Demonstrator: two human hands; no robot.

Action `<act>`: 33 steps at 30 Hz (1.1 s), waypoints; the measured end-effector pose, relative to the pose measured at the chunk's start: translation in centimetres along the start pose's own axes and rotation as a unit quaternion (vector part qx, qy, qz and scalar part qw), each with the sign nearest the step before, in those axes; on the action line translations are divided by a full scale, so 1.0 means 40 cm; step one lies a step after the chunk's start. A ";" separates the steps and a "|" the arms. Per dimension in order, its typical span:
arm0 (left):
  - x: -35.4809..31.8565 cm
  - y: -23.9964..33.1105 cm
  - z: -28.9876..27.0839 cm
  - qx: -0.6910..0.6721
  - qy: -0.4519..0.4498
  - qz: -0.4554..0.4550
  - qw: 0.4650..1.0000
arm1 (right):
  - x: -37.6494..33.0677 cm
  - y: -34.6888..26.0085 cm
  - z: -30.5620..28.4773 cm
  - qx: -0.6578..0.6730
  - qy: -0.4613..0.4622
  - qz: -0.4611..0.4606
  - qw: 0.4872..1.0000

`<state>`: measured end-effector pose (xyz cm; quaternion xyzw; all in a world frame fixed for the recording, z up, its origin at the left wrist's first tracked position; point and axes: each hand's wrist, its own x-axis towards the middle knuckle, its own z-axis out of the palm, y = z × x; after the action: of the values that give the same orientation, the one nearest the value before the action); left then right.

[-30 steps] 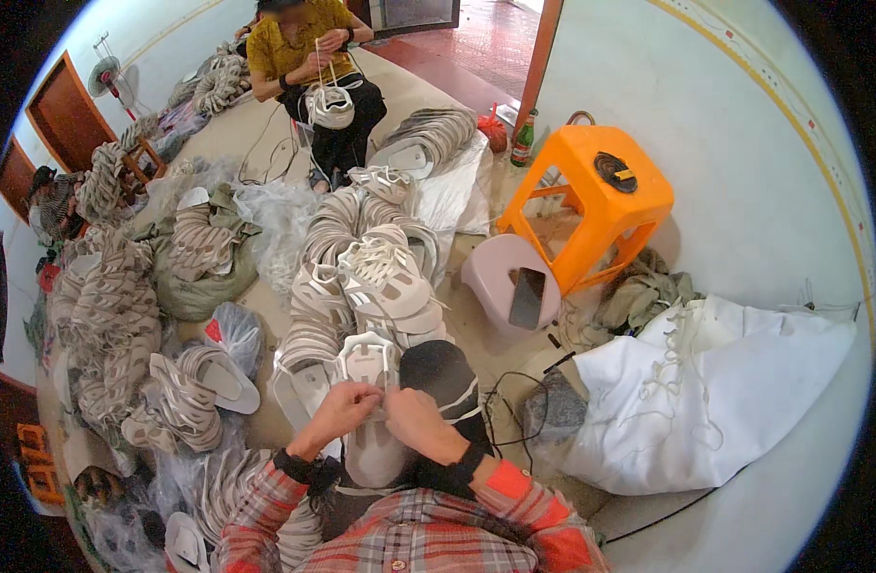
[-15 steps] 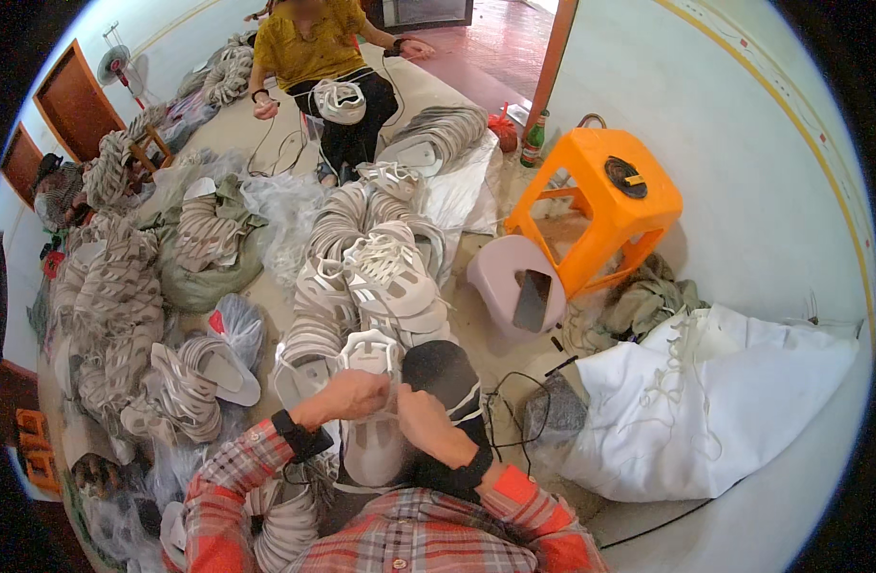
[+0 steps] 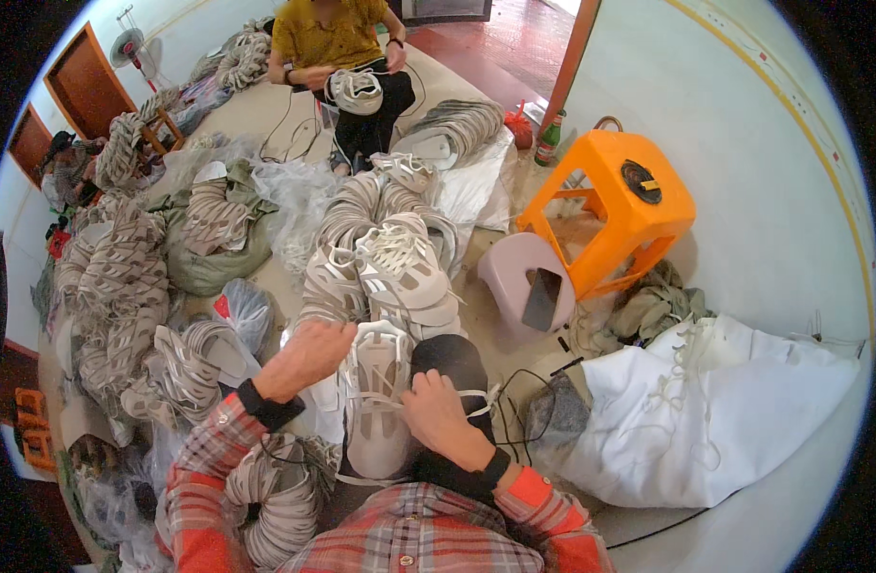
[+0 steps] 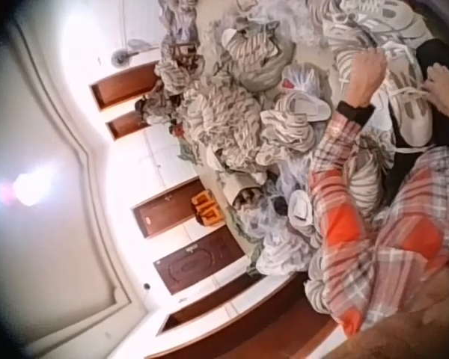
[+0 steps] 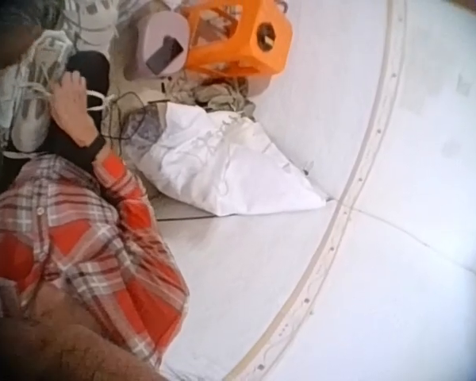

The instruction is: The recorder is threading laces through the eyelets of a white sneaker while seated on the floor.

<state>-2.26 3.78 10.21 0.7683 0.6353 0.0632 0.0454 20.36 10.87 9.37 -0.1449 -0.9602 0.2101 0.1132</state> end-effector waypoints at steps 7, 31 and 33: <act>-0.144 0.015 0.102 -0.368 -0.066 -0.222 0.901 | 0.034 0.023 0.024 0.100 0.060 -0.022 0.993; -0.449 -0.265 0.145 -0.722 0.591 -0.286 0.216 | 0.028 0.079 -0.115 0.291 -0.242 0.075 0.923; -0.764 -0.482 -0.013 -0.571 0.638 -0.309 0.414 | 0.058 0.025 -0.128 0.231 -0.286 -0.071 0.927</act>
<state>-26.69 -22.59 6.62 0.0554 0.4938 0.8648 0.0715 19.84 14.40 13.84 0.0200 -0.8847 0.4497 -0.1211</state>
